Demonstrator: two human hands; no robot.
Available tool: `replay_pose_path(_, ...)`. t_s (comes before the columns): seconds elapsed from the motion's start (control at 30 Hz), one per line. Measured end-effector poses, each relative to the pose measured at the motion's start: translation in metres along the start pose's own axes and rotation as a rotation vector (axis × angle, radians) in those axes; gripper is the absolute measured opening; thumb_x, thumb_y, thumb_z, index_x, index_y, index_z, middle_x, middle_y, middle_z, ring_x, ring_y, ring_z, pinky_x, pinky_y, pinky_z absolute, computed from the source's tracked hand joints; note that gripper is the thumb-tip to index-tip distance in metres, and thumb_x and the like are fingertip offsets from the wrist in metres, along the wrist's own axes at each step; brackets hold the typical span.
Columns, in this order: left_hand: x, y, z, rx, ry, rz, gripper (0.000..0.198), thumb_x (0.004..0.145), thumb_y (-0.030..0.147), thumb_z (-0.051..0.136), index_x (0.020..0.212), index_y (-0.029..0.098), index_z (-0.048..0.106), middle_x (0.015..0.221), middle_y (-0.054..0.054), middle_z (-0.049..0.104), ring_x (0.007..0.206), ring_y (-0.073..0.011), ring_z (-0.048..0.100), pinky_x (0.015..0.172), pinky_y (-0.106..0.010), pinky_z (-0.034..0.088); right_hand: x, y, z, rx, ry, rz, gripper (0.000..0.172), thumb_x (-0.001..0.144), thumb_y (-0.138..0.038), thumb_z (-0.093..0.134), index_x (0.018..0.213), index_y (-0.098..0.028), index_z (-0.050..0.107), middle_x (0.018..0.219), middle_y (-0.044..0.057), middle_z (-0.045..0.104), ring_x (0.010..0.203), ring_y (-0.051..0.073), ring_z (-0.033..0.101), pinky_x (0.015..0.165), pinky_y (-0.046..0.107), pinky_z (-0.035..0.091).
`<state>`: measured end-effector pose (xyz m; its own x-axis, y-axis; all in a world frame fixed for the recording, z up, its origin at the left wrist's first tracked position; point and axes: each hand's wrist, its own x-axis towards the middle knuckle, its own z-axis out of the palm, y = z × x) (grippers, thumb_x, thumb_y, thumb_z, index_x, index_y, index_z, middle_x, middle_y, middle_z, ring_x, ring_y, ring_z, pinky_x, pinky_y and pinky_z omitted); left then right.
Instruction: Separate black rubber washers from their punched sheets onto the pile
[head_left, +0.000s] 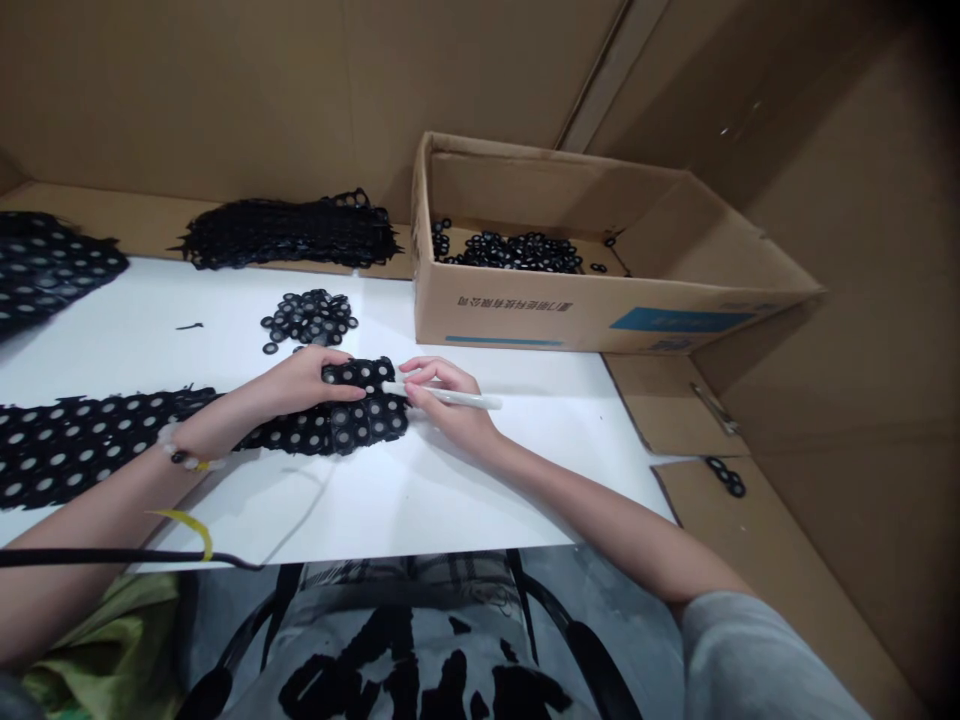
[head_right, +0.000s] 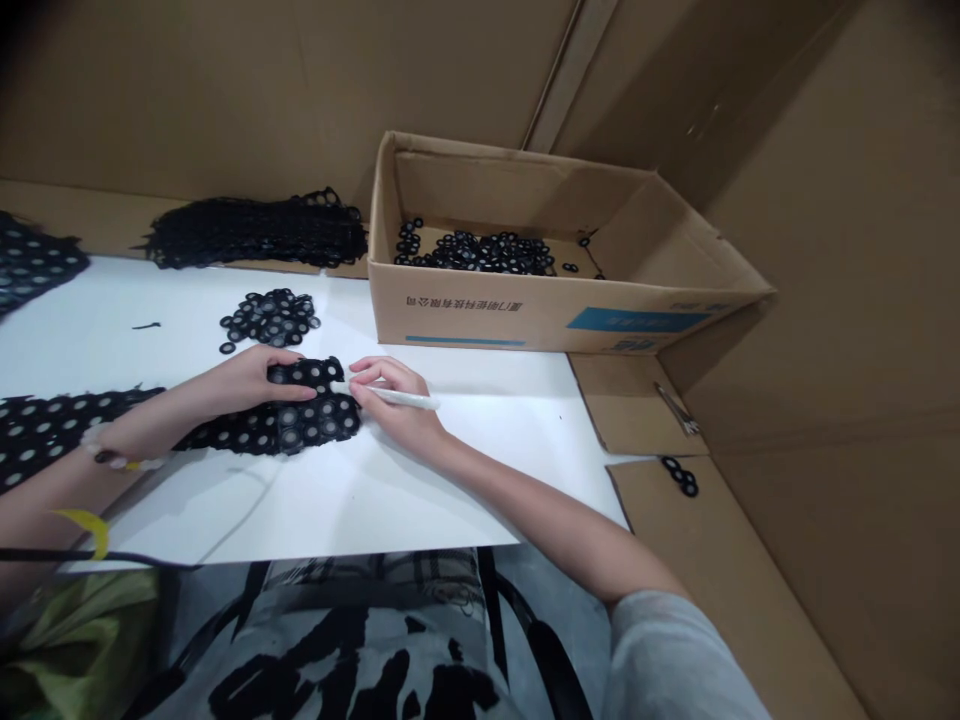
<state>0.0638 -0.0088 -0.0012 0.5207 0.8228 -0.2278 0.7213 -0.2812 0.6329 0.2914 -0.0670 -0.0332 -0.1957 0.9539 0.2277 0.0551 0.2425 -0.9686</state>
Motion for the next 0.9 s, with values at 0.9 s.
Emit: replay_pose_path(0.9,-0.003,0.004,-0.001,0.125,0.016,0.054,0.036,0.078,0.052,0.054,0.070,0.018,0.060,0.064,0.000,0.063,0.059,-0.0164,0.052,0.056,-0.026,0.036,0.004,0.001,0.001,-0.078,-0.039,0.171,0.017,0.083,-0.037,0.063,0.083,-0.020,0.064,0.093,0.004,0.071,0.084,0.015,0.065,0.076,0.030,0.051)
